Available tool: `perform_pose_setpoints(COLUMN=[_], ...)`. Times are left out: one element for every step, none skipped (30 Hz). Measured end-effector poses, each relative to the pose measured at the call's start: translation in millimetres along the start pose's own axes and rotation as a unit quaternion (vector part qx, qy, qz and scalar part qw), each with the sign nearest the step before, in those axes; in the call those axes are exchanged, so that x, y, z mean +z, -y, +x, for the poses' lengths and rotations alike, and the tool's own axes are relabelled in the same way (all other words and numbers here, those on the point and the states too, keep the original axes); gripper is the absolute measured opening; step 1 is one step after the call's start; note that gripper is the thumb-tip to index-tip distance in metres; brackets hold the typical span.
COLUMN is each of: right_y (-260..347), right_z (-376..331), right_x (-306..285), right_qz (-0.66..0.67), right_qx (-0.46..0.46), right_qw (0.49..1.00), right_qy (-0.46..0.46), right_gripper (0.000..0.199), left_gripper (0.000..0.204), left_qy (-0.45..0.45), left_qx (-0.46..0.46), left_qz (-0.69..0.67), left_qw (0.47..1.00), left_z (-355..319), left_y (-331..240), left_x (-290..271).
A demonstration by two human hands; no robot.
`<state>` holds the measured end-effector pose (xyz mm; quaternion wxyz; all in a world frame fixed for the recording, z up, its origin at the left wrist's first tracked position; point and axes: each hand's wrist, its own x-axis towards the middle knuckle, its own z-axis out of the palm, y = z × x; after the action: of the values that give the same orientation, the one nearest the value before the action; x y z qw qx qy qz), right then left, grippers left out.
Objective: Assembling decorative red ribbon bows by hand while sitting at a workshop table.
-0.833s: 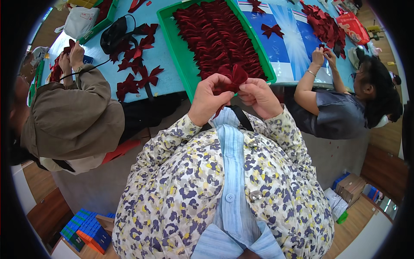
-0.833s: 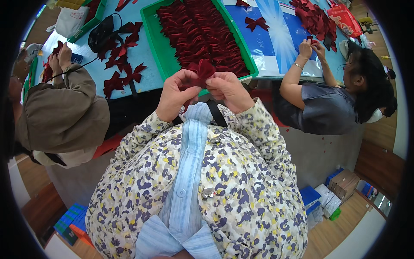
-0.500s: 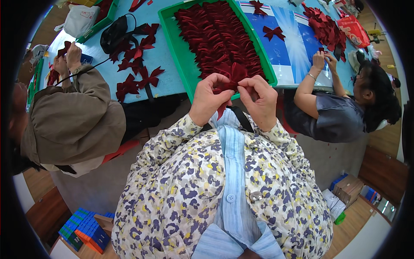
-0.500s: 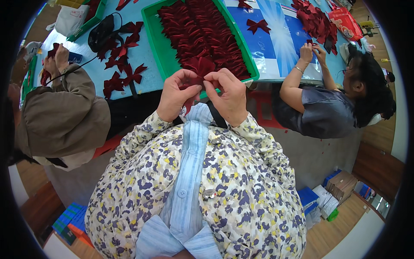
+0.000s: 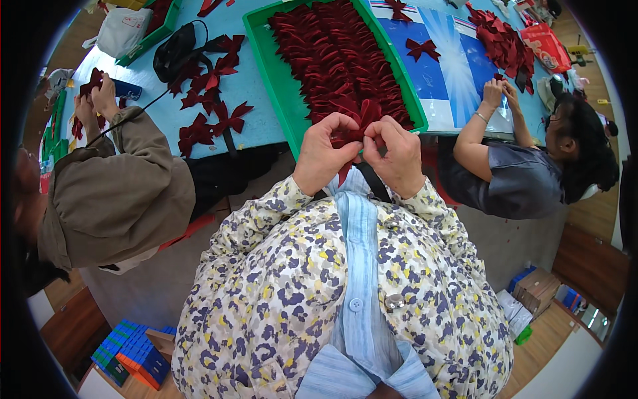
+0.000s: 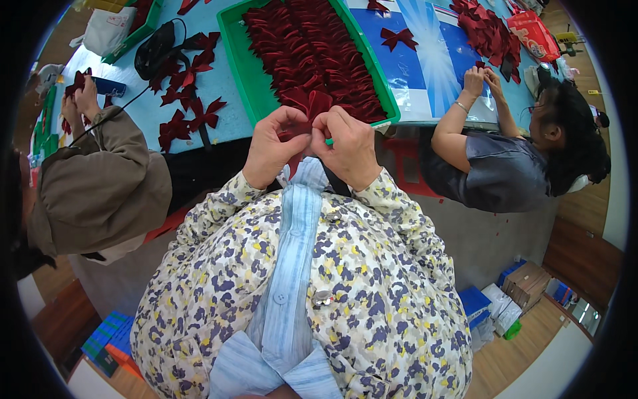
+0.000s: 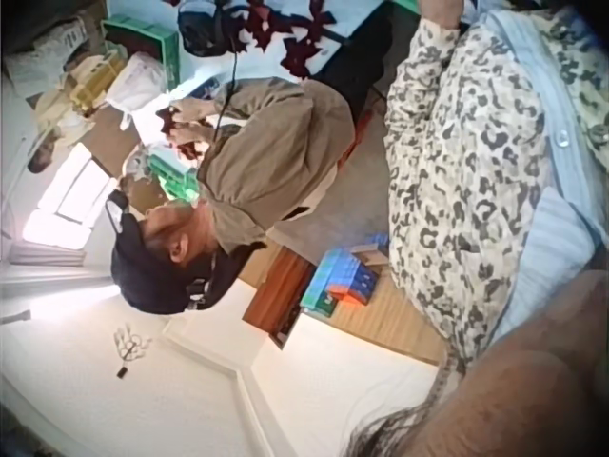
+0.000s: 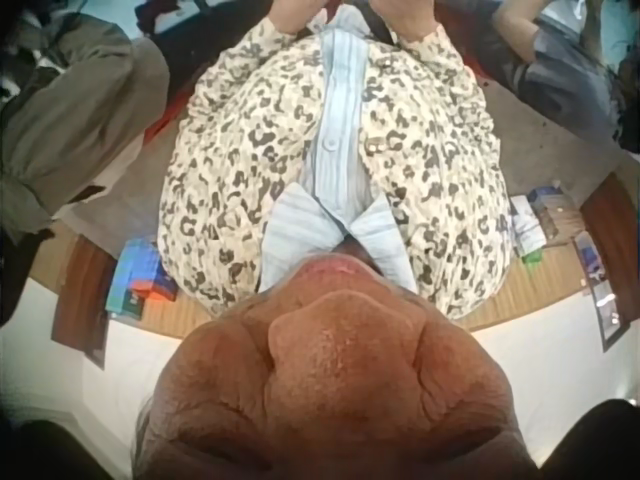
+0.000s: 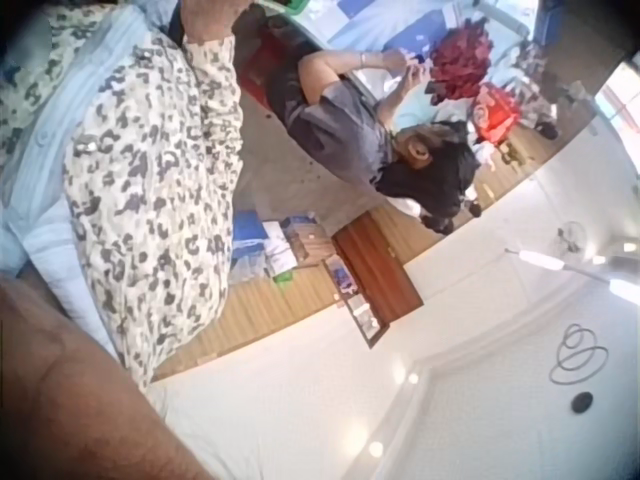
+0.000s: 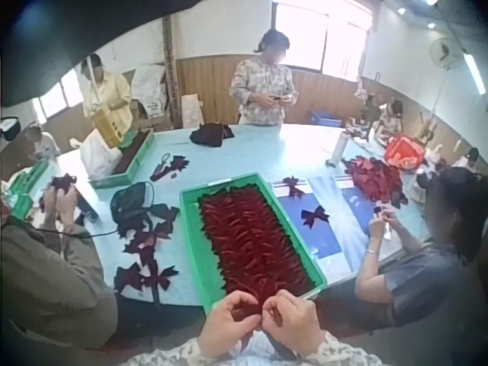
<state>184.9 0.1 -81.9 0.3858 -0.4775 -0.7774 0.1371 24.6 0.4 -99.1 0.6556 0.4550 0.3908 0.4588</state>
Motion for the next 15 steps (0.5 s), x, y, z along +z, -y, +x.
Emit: perform_pose_setpoints(right_y=[-1.1, -2.6, -3.7, -4.3, -4.6, -4.0, -2.2, -0.8, 0.5, 2.2, 2.9, 1.7, -0.5, -1.8, -2.2], right_z=[-1.8, -3.0, -1.6, 1.7, 3.5, 3.4, 3.1, 3.1, 3.1, 3.2, 3.2, 2.5, 1.3, 1.0, 1.6], right_x=[-1.6, -2.9, -5.4, -8.9, -10.8, -8.5, -4.2, -1.2, -0.7, -0.9, -0.8, 0.6, 2.8, 3.9, 3.6], right_qz=[0.091, 0.18, 0.18, 0.222, 0.263, 0.263, 0.212, 0.159, 0.159, 0.106, 0.051, 0.052, 0.051, 0.05, 0.05], right_qx=[0.081, 0.16, 0.16, 0.183, 0.205, 0.206, 0.163, 0.119, 0.119, 0.071, 0.023, 0.023, 0.014, 0.007, 0.007], right_qw=[0.991, 0.965, 0.965, 0.951, 0.934, 0.934, 0.96, 0.98, 0.979, 0.992, 0.998, 0.998, 0.998, 0.998, 0.998], right_qy=[0.05, 0.1, 0.101, 0.115, 0.13, 0.129, 0.081, 0.033, 0.034, 0.007, -0.019, -0.019, -0.022, -0.025, -0.025], right_gripper=[0.009, 0.009, 0.009, 0.009, 0.009, 0.009, 0.01, 0.011, 0.011, 0.012, 0.013, 0.013, 0.013, 0.014, 0.014], left_gripper=[0.022, 0.023, 0.023, 0.023, 0.023, 0.023, 0.022, 0.022, 0.022, 0.022, 0.022, 0.022, 0.021, 0.021, 0.021], left_qy=[-0.009, -0.017, -0.017, -0.016, -0.014, -0.014, -0.017, -0.021, -0.022, -0.026, -0.03, -0.03, -0.033, -0.036, -0.035], left_qx=[0.009, 0.019, 0.018, 0.018, 0.018, 0.017, 0.008, -0.002, -0.003, 0.002, 0.006, 0.006, 0.021, 0.037, 0.036], left_qz=[0.017, 0.035, 0.034, 0.031, 0.028, 0.028, 0.041, 0.054, 0.054, 0.064, 0.074, 0.074, 0.095, 0.116, 0.116], left_qw=[1.0, 0.999, 0.999, 0.999, 0.999, 0.999, 0.999, 0.998, 0.998, 0.998, 0.997, 0.997, 0.995, 0.992, 0.992], left_z=[1.1, 1.9, 1.9, 1.7, 1.8, 2.3, 2.7, 3.0, 3.0, 2.8, 2.9, 3.2, 3.5, 3.9, 4.5], left_y=[1.6, 1.6, 0.8, -1.1, -3.3, -4.0, -4.5, -4.9, -5.4, -6.0, -6.2, -6.3, -6.2, -6.4, -4.8], left_x=[-0.6, -0.7, -0.1, 1.1, 2.2, 1.9, 1.1, 0.5, 0.7, 1.2, 1.5, 2.1, 3.1, 3.7, 3.4])
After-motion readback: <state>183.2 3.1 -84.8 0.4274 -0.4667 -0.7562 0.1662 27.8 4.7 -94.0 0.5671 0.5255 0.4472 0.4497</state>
